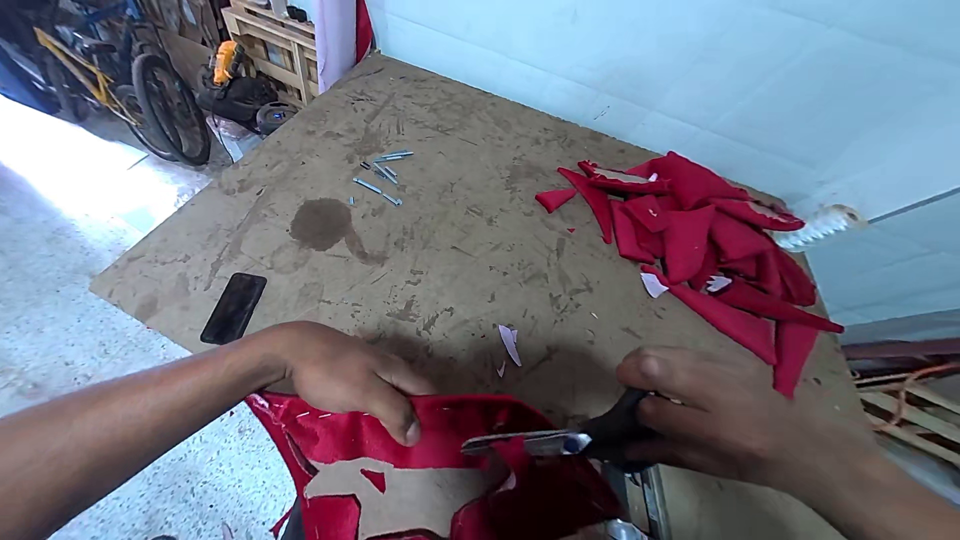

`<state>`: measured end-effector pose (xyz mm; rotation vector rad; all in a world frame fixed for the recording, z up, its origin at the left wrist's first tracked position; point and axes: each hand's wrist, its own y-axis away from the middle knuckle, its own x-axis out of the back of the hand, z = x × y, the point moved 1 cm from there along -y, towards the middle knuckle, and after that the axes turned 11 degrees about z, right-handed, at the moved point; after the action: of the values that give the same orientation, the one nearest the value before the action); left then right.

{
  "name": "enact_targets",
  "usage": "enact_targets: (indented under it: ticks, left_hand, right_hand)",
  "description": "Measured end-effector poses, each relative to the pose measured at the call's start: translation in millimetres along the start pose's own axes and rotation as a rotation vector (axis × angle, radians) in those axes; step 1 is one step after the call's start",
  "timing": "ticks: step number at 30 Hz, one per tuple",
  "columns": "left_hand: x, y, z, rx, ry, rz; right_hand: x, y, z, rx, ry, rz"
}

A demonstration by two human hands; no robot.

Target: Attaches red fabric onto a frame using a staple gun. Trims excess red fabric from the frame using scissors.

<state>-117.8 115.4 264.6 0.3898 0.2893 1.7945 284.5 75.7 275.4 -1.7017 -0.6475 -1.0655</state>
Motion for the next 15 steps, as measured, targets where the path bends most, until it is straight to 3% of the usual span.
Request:
enact_targets:
  ticks: [5, 15]
  left_hand:
    - [4, -5, -1, -0.003, -0.085, -0.024]
    - [4, -2, 18, 0.012, -0.215, -0.086]
  right_hand:
    - [-25, -1, -14, -0.099, 0.023, -0.013]
    - [-8, -44, -23, -0.07, 0.114, -0.167]
